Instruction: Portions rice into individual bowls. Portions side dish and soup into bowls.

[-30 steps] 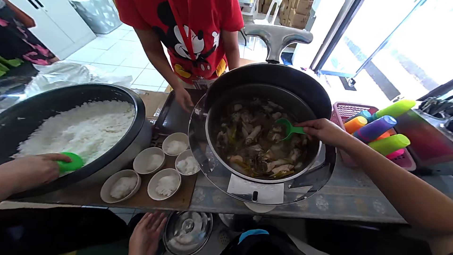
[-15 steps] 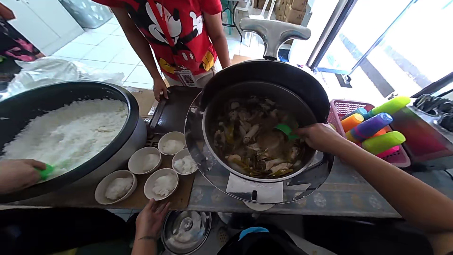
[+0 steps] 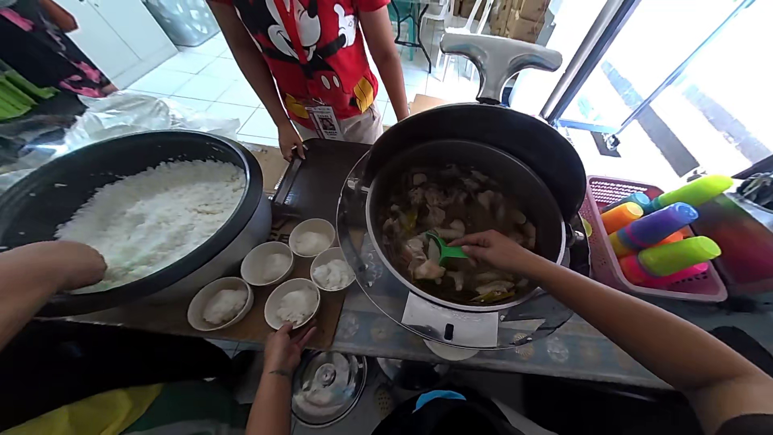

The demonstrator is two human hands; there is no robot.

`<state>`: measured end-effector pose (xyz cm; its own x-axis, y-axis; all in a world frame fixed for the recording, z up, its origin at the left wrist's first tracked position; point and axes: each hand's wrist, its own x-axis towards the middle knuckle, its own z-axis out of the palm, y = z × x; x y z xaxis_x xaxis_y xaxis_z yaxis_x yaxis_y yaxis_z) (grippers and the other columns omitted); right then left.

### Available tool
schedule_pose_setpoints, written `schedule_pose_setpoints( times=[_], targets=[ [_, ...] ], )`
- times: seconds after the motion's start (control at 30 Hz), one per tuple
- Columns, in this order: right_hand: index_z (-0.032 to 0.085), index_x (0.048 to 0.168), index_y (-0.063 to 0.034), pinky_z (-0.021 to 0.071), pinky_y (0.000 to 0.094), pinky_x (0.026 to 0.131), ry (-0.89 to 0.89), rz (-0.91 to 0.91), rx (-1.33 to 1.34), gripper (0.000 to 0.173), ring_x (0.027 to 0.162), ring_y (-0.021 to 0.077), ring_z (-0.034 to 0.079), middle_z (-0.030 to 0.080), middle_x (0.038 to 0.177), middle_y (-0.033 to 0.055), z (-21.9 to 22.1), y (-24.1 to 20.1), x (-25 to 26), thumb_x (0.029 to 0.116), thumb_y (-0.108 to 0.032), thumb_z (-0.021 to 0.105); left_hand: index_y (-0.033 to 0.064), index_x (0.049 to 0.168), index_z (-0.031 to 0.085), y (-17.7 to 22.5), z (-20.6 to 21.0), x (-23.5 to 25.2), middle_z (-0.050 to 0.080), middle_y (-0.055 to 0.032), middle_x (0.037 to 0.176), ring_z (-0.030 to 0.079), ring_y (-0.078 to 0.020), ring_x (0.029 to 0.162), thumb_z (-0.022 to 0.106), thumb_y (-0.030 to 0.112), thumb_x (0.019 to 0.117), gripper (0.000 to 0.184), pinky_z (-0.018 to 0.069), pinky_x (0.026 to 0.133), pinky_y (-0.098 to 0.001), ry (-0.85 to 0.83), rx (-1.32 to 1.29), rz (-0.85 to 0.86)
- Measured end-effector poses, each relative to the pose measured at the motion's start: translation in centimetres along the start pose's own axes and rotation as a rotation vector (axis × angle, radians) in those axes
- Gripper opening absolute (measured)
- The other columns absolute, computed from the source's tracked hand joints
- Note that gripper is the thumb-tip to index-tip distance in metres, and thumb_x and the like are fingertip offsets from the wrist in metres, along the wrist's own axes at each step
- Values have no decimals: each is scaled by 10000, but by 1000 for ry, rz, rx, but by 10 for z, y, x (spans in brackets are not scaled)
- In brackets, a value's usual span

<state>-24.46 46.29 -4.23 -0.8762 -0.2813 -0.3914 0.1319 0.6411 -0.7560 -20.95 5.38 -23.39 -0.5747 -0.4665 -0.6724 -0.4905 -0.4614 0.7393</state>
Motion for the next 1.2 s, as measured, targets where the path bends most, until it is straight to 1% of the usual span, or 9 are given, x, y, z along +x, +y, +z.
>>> schedule_pose_setpoints(
  times=[0.3,0.43,0.53,0.63,0.8,0.93,1.03,1.1,1.2],
  targets=[
    [650,1289,-6,387,152,552,0,-5,270,281,591,-7,468,582,764,-28,-18,15,-2,1087,-80,469,-1,1493,268,-4,-8,-8,516,-249,1272,672,-248,892,298,107,1100,408,574,710,-333,5,39,20],
    [662,1278,-23,424,148,577,44,3,269,277,604,-5,504,595,757,-37,-32,24,-13,1086,-86,473,21,1511,250,-10,-20,-14,522,-252,1275,676,-254,900,310,106,1097,426,576,717,-340,-3,53,10],
    [676,1306,-69,462,231,661,91,-12,-103,292,657,48,528,634,815,23,-41,16,-23,1096,-125,480,26,1509,247,-13,-24,-17,531,-251,1257,681,-255,876,306,96,1091,428,578,696,-338,-7,56,4],
    [685,1336,-111,533,438,810,109,-41,-437,315,785,223,658,723,931,131,-42,10,-30,1097,-141,482,23,1506,250,-14,-23,-19,525,-256,1266,680,-258,882,311,85,1088,427,577,701,-333,-4,46,2],
    [676,1372,-166,481,607,978,29,-57,-640,353,1090,390,686,737,1162,180,-34,9,-33,1093,-134,461,25,1488,264,-13,-21,-30,552,-243,1207,694,-253,840,327,75,1075,421,587,660,-331,-20,53,9],
    [683,1358,-139,471,589,999,-85,-118,-662,345,1103,388,679,735,1159,184,-34,6,-37,1095,-133,460,45,1461,282,-5,-24,-57,605,-208,1107,703,-224,775,326,78,1056,408,584,606,-314,-48,54,19],
    [699,1337,-155,494,618,952,5,-139,-726,335,1080,398,692,741,1161,169,-38,7,-39,1081,-107,489,53,1442,278,2,-30,-77,619,-181,1053,711,-210,745,313,82,1056,388,587,579,-304,-62,52,49],
    [715,1314,-162,537,637,791,161,-213,-888,371,958,431,717,749,1103,176,-38,8,-42,1011,-15,558,64,1443,266,3,-36,-87,620,-168,1047,711,-210,739,314,80,1046,401,592,581,-313,-79,49,70],
    [741,1246,-115,549,549,582,394,-416,-1073,398,741,400,713,725,898,181,-38,7,-50,905,73,655,73,1397,288,3,-43,-104,650,-133,975,713,-192,685,326,79,1034,366,594,548,-302,-90,45,97]
  ],
)
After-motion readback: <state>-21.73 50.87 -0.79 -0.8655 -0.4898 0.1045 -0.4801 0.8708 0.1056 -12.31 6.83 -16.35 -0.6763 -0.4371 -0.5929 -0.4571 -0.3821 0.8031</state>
